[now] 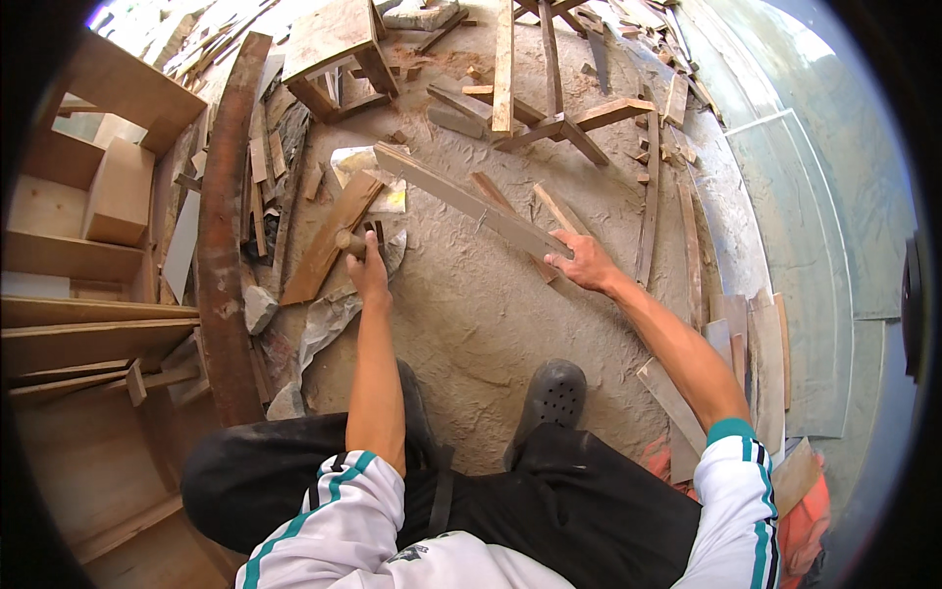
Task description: The person selects a piece of wood from a pile, places it on a wooden stand, and uses a hammer to drive nails into it. They repeat this process with several other pieces of wood, hammering nails into each one.
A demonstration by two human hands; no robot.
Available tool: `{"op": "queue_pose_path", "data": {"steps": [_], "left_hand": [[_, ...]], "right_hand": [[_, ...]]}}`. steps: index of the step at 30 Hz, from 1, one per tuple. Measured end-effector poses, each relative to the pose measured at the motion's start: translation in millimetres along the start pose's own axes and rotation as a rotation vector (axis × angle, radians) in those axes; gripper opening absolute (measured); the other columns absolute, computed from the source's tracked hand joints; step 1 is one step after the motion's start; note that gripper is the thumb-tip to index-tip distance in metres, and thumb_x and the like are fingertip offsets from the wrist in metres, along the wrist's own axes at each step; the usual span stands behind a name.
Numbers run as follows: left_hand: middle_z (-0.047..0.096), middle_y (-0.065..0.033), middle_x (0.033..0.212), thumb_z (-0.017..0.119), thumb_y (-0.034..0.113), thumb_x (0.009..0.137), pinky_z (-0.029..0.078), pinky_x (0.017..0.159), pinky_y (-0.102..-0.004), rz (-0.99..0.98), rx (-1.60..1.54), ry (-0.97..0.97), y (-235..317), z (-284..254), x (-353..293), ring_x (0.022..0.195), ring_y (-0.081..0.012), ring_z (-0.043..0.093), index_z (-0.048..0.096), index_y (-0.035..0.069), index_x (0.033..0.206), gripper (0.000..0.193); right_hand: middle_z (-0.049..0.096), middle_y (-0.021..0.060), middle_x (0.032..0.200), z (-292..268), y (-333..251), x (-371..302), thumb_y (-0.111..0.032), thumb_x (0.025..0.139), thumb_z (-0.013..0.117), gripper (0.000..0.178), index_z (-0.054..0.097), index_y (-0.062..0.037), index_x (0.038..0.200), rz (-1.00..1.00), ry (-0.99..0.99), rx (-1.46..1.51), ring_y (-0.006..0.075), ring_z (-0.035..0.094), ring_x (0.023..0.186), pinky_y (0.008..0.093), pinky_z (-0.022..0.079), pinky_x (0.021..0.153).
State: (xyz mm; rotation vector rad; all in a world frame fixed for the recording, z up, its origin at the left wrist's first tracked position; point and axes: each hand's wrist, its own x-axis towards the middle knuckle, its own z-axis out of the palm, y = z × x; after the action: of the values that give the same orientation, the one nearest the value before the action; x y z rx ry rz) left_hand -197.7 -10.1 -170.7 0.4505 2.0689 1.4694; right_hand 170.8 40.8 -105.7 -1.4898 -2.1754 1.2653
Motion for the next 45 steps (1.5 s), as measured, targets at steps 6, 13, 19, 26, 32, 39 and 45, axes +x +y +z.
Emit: {"op": "queue_pose_path", "data": {"steps": [6,13,19,26,32,39,45], "left_hand": [[0.047,-0.0224,0.138,0.063,0.046,0.092,0.037,0.107,-0.04,-0.257,-0.066,0.095,8.7,11.5,-11.5,0.128,-0.0309,0.047,0.044,-0.005,0.135,0.07],[0.044,-0.0279,0.141,0.061,0.062,0.087,0.035,0.111,-0.0415,-0.074,0.076,-0.196,65.2,52.4,-96.0,0.134,-0.0371,0.042,0.037,-0.011,0.14,0.093],[0.051,-0.0313,0.132,0.064,0.075,0.076,0.039,0.107,-0.0417,0.024,0.331,-0.613,141.2,63.9,-59.8,0.126,-0.038,0.052,0.039,-0.014,0.137,0.111],[0.059,-0.0317,0.121,0.071,0.046,0.08,0.048,0.096,-0.0396,0.316,0.353,-0.529,156.1,90.1,-52.1,0.107,-0.0384,0.064,0.035,-0.013,0.131,0.085],[0.062,-0.0307,0.113,0.071,0.036,0.079,0.054,0.089,-0.0444,0.518,0.674,-0.683,199.1,102.3,-108.0,0.098,-0.0402,0.067,0.027,-0.008,0.136,0.084],[0.059,-0.0276,0.111,0.078,0.024,0.072,0.051,0.09,-0.0464,0.782,0.883,-0.808,146.2,110.6,-130.5,0.101,-0.0409,0.063,0.022,0.008,0.153,0.1],[0.057,-0.0259,0.117,0.078,0.026,0.068,0.044,0.098,-0.0508,0.764,1.083,-0.877,75.2,116.1,-113.8,0.116,-0.0423,0.055,0.019,0.016,0.156,0.106]], "right_hand": [[0.065,0.028,0.117,45.8,-8.3,-18.2,-0.035,0.089,0.068,0.059,0.057,0.0065,0.129,0.038,0.121,0.073,0.0364,0.065,0.11,0.0385,0.049,0.095],[0.067,0.0284,0.1,100.0,-27.2,-45.1,-0.03,0.092,0.067,0.048,0.059,0.0094,0.119,0.062,0.251,0.171,0.0355,0.067,0.092,0.042,0.053,0.078],[0.064,0.0224,0.097,114.5,-36.5,-59.8,-0.025,0.093,0.067,0.039,0.061,0.0024,0.12,-0.053,0.292,0.256,0.0321,0.064,0.083,0.0394,0.052,0.073],[0.062,0.0206,0.107,127.0,-38.2,-71.6,-0.03,0.094,0.067,0.045,0.057,0.0001,0.126,-0.102,0.277,0.373,0.0295,0.062,0.089,0.0373,0.051,0.077],[0.063,0.0157,0.116,116.7,-30.0,-71.6,-0.037,0.096,0.062,0.046,0.056,-0.0062,0.13,-0.243,0.204,0.31,0.0271,0.061,0.098,0.0373,0.049,0.085],[0.065,0.0143,0.106,68.4,44.4,-55.7,-0.029,0.092,0.065,0.033,0.06,-0.0071,0.118,-0.152,0.591,-0.018,0.0299,0.061,0.101,0.0408,0.047,0.089],[0.058,0.0192,0.123,35.5,81.1,-61.7,-0.03,0.09,0.067,0.05,0.051,-0.0054,0.13,0.064,0.608,-0.5,0.0379,0.054,0.116,0.051,0.044,0.095]]}}
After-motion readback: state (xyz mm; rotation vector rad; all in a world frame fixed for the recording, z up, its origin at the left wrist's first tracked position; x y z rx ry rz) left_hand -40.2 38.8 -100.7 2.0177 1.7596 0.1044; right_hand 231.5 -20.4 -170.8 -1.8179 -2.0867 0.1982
